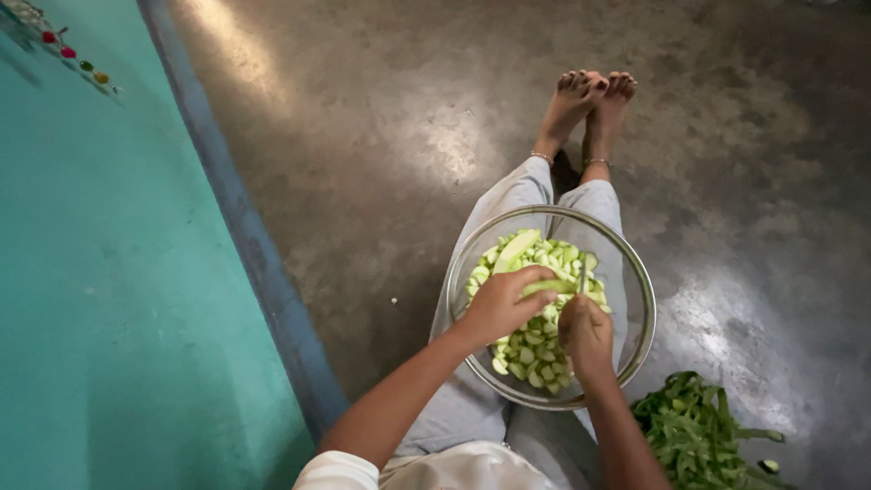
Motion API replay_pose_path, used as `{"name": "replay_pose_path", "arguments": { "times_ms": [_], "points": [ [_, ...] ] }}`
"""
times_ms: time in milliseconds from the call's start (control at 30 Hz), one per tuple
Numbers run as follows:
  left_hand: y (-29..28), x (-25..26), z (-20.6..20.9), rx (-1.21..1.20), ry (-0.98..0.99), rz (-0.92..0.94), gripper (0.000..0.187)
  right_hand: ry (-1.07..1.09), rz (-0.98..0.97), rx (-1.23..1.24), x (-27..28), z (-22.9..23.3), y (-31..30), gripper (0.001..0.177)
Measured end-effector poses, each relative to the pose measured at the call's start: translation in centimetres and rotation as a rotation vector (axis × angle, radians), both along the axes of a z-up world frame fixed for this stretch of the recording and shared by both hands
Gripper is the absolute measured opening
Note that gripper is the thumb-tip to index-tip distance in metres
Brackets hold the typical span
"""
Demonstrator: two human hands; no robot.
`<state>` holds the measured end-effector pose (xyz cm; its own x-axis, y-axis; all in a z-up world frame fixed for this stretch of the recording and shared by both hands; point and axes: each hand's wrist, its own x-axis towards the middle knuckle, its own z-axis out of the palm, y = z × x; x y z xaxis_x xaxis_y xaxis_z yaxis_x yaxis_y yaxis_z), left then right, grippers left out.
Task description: The person sits on the floor and uses a small knife to cut long green vegetables into small pieces over a metal bowl.
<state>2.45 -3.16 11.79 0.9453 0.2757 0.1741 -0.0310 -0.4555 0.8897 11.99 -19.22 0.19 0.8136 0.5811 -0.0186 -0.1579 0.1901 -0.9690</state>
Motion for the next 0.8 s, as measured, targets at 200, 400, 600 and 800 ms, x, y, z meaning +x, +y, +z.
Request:
{"name": "replay_pose_path", "arguments": {
  "times_ms": [200, 400, 600, 800],
  "points": [
    [0.0, 0.2, -0.6, 0.035, -0.058, -0.027, 0.035, 0.105, 0.010, -0.085, -0.2, 0.4, 0.1, 0.036],
    [-0.4, 0.4, -0.5, 0.092, -0.021, 0.036, 0.034, -0.001, 0.034, -0.034, 0.3, -1.7, -0.1, 0.042],
    [0.1, 0.4, -1.2, 0.098, 0.003, -0.009, 0.032, 0.026, 0.068, -0.071, 0.1, -1.0, 0.1, 0.035],
    [-0.2, 0.7, -1.6, 0.115, 0.034, -0.057, 0.031, -0.075, 0.059, -0.120, 0.1, -1.2, 0.0, 0.042]
  ]
}}
